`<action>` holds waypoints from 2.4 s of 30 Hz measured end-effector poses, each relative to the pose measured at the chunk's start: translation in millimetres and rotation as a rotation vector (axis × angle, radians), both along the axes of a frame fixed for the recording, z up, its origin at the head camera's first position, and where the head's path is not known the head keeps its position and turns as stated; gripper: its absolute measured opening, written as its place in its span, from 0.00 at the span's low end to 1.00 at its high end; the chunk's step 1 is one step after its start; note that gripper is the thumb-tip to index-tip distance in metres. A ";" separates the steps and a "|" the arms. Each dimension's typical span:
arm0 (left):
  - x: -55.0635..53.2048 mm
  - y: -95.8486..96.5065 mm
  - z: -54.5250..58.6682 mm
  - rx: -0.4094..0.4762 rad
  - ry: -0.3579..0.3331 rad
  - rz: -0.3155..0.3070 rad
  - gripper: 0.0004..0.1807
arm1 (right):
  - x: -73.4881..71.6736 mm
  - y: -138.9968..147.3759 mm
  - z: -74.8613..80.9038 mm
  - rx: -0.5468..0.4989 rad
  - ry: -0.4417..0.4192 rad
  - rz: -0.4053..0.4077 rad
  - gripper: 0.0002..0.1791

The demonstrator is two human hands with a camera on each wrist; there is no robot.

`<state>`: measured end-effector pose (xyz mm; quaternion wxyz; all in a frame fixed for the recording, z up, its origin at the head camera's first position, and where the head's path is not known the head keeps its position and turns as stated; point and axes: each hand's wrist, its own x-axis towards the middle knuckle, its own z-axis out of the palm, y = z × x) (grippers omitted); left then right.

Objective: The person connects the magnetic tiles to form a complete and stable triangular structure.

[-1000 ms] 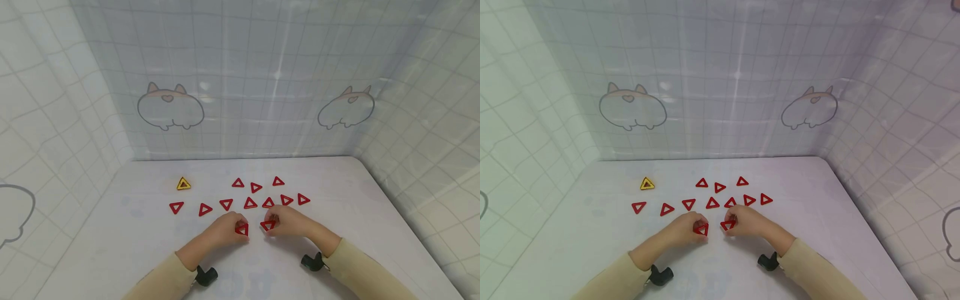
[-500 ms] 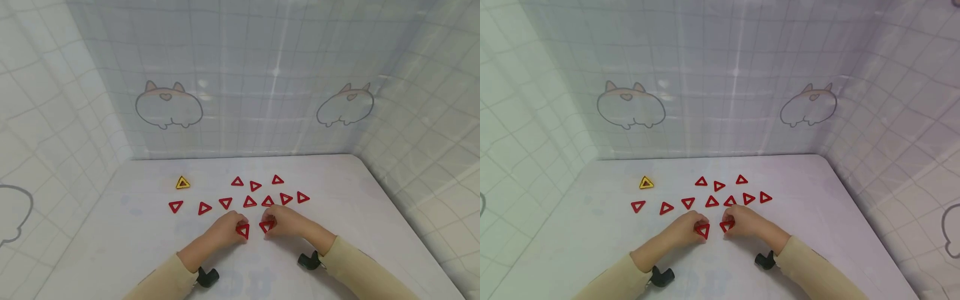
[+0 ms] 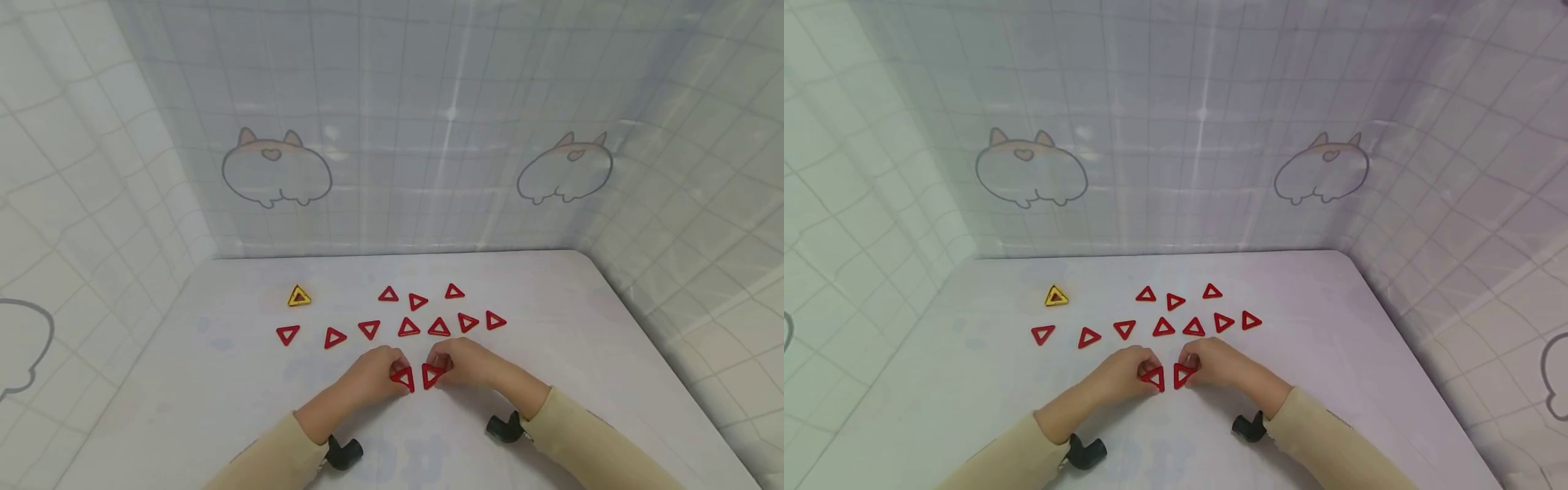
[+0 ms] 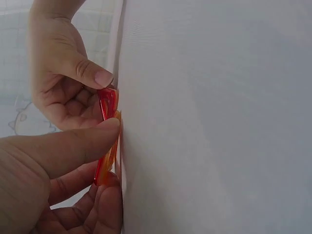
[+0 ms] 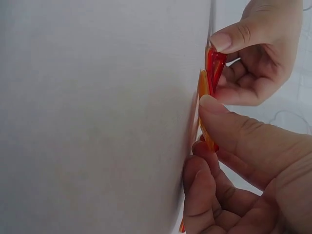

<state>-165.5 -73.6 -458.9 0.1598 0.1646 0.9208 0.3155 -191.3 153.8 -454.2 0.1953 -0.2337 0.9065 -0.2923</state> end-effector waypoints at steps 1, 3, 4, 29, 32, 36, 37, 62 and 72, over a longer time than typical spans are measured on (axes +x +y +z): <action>-0.1 0.3 -0.8 0.000 0.002 -0.002 0.17 | 0.5 -0.9 0.2 0.001 -0.001 0.000 0.15; -0.3 0.7 -2.1 0.004 0.004 -0.007 0.17 | 1.3 -2.8 0.8 -0.003 -0.003 0.004 0.15; -0.5 1.0 -2.5 0.006 0.003 -0.010 0.17 | 1.6 -3.4 1.1 -0.004 -0.007 0.006 0.15; 0.0 0.7 -0.6 0.023 -0.028 0.001 0.18 | 0.7 -4.2 -0.2 -0.051 0.007 0.044 0.15; -1.0 -10.5 0.8 0.015 -0.029 0.033 0.19 | 1.1 -4.2 0.5 -0.056 0.008 0.048 0.15; -4.1 -32.5 3.7 0.010 -0.024 0.105 0.19 | 2.4 -5.2 1.1 -0.051 -0.006 0.038 0.15; -4.9 -38.8 4.8 0.014 -0.020 0.124 0.19 | 2.7 -5.3 0.9 -0.051 -0.008 0.035 0.15; -35.5 -181.9 0.0 -0.018 0.027 0.446 0.26 | 3.9 -3.6 4.0 -0.079 -0.018 0.031 0.13; -40.2 -198.6 -3.1 -0.040 -0.017 0.427 0.34 | 2.0 -1.5 4.7 -0.070 -0.021 0.032 0.14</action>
